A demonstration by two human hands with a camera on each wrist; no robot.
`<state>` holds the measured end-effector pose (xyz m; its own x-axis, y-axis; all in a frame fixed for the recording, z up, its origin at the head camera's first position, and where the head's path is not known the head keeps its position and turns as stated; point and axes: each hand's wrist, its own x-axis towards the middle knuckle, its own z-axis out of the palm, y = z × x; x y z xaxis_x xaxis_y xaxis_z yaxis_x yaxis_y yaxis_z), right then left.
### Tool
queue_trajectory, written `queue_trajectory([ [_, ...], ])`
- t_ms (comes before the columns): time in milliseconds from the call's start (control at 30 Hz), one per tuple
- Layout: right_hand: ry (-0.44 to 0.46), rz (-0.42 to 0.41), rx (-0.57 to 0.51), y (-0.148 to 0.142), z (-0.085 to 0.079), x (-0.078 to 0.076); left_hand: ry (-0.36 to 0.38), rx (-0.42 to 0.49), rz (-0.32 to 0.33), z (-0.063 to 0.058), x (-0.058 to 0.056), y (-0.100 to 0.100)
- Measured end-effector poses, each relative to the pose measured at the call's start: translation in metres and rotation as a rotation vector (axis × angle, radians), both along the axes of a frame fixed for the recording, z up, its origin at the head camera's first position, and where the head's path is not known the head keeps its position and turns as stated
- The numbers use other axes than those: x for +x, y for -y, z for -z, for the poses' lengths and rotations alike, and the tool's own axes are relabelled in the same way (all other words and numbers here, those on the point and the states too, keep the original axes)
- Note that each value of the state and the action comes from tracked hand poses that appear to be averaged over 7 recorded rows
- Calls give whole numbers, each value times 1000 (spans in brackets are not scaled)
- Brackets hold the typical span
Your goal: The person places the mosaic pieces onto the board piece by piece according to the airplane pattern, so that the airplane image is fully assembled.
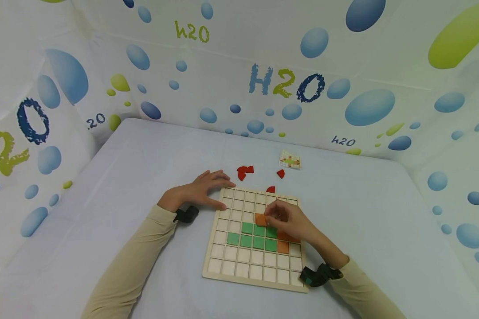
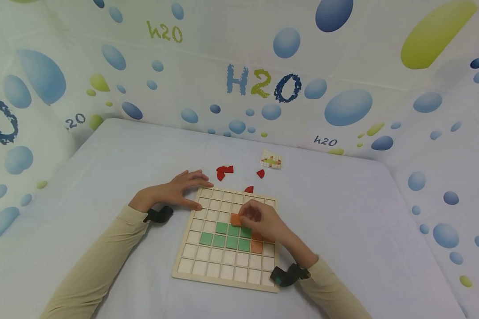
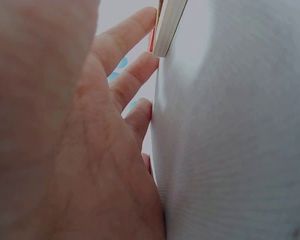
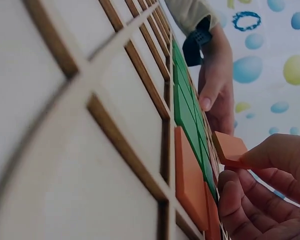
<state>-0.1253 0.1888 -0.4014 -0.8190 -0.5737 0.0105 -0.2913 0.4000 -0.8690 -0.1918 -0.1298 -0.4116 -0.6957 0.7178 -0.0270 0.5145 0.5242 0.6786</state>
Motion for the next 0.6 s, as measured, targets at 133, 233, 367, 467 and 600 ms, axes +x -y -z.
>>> queue_trajectory([
  [133,-25,-31,-26,-2,0,5,0,5,-4,-1,0,0],
  [233,-26,-47,-37,-3,-1,9,-7,3,-7,-1,1,0],
  [367,-45,-71,-42,-4,-1,17,2,3,-9,-1,1,0],
  [467,-77,-122,-52,-4,0,22,4,4,-10,0,0,0],
  [600,-113,-193,-74,-4,1,28,-10,-1,-9,3,-1,-1],
])
